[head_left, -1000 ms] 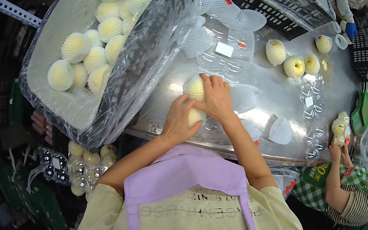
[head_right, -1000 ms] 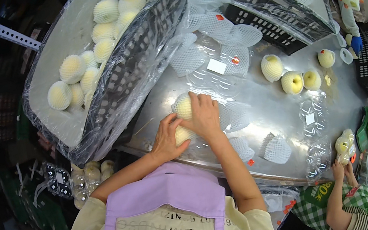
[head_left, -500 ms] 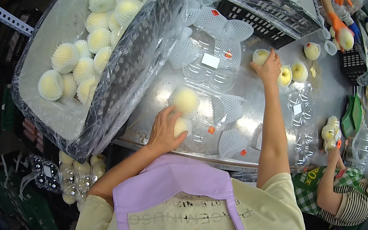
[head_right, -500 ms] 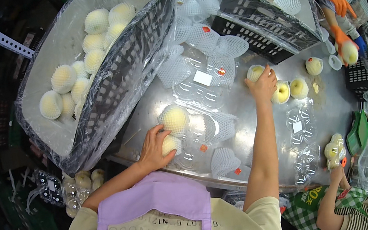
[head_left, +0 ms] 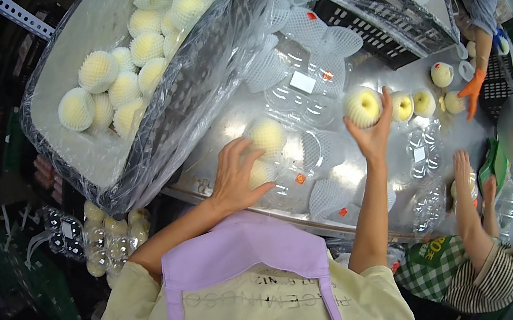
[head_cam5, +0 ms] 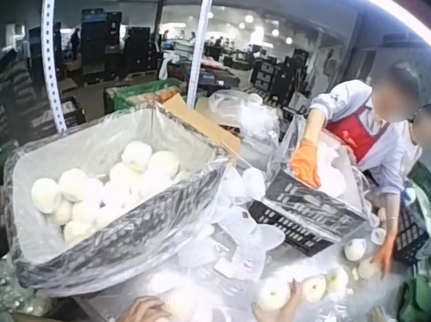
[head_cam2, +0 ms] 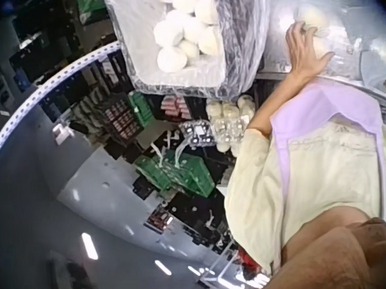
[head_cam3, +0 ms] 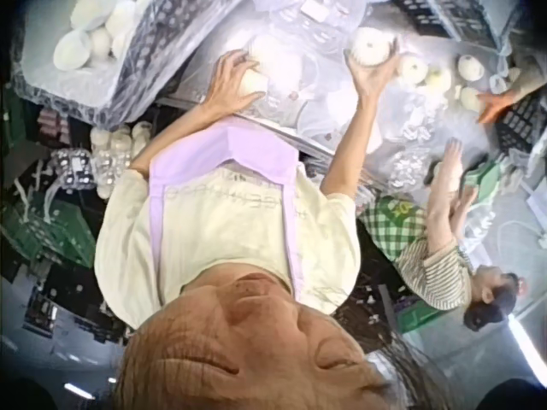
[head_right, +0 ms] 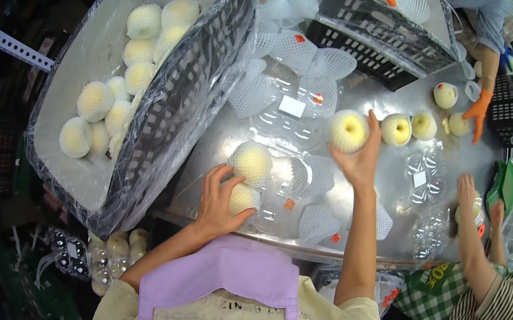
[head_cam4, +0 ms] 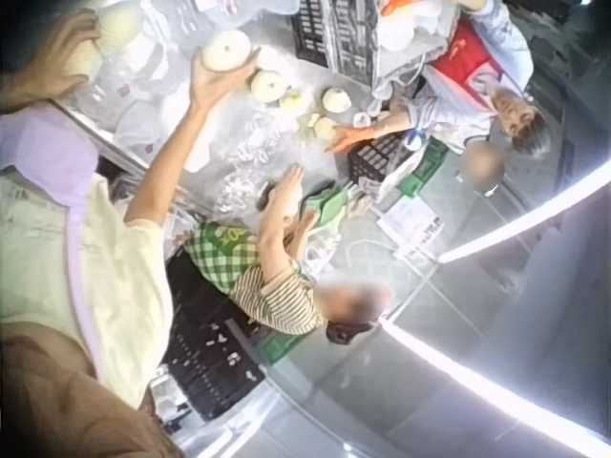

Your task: The person removes foam nets from pale yellow apples, places them into clear plastic clamshell trays, and seals the trays. The person then stacks the sealed trays into a black crate. Other workers are visible in the background performing similar tasks.

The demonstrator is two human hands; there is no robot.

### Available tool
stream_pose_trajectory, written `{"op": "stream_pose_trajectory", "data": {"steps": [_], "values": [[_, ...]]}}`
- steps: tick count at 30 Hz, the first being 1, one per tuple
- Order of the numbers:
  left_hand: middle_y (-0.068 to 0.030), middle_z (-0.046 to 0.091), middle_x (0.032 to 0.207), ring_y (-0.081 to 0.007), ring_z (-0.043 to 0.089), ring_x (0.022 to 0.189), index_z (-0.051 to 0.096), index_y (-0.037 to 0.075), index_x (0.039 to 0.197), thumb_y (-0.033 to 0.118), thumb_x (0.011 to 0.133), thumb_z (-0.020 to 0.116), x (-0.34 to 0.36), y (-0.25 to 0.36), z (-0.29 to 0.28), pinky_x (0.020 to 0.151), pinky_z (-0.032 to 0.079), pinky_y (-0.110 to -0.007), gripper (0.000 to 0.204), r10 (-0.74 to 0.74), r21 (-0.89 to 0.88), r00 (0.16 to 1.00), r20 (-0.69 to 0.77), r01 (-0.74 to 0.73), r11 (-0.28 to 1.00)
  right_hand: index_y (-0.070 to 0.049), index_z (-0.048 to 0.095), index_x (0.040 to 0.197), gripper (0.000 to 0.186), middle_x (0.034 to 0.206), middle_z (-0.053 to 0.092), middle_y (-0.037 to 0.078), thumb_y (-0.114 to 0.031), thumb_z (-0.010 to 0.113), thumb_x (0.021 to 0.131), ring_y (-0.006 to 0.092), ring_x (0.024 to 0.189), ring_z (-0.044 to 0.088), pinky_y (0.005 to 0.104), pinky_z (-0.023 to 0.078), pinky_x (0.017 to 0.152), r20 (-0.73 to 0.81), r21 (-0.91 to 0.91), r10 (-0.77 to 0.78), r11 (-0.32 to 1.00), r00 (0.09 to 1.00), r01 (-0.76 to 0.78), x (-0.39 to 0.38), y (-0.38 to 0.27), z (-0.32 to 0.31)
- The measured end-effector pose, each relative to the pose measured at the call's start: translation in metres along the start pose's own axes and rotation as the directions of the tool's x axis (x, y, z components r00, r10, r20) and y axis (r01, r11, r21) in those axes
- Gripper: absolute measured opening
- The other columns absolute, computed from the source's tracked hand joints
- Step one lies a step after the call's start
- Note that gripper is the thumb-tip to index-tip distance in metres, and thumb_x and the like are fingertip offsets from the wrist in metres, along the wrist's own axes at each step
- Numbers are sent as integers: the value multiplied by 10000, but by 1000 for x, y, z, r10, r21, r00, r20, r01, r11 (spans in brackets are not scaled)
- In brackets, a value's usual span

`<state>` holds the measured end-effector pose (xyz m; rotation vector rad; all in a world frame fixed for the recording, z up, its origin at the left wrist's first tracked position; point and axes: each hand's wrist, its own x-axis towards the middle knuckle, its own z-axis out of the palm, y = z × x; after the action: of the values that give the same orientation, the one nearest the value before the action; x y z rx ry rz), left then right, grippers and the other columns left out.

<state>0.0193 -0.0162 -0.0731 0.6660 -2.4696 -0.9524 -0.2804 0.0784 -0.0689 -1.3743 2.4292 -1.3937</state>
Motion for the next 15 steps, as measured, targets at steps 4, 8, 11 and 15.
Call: {"op": "stream_pose_trajectory", "data": {"steps": [4,8,11,15], "values": [[-161,262,1304,-296,316,1222,352,57,1274,239,701,711,26,38,-12,963,342,-405,700,-172,-667,961,216,274,692,15,273,1311,973,1211,396,177,-178,818,529,312,1135,412,397,356,948,101,176,-118,979,988,99,-51,-64,11],[-126,277,1317,-213,331,1215,287,59,1333,192,730,690,39,41,0,967,348,-352,737,-112,-910,931,348,364,197,0,295,1299,954,1220,385,181,-130,811,507,327,1158,408,405,366,957,188,177,-272,955,944,240,-76,-105,25],[-107,357,1265,-192,384,1169,295,63,1331,158,724,680,37,44,-8,965,343,-317,725,-155,-879,902,402,428,210,-7,318,1288,916,1220,367,182,-91,790,507,349,1166,396,427,365,960,163,195,-314,939,935,282,-88,-120,36],[-108,410,1223,-190,410,1134,312,51,1315,139,718,674,29,45,-6,959,339,-307,704,-184,-877,946,268,318,359,-20,332,1286,877,1239,318,184,-49,768,525,372,1172,384,456,368,956,144,186,-318,939,937,290,-96,-130,43]]}}
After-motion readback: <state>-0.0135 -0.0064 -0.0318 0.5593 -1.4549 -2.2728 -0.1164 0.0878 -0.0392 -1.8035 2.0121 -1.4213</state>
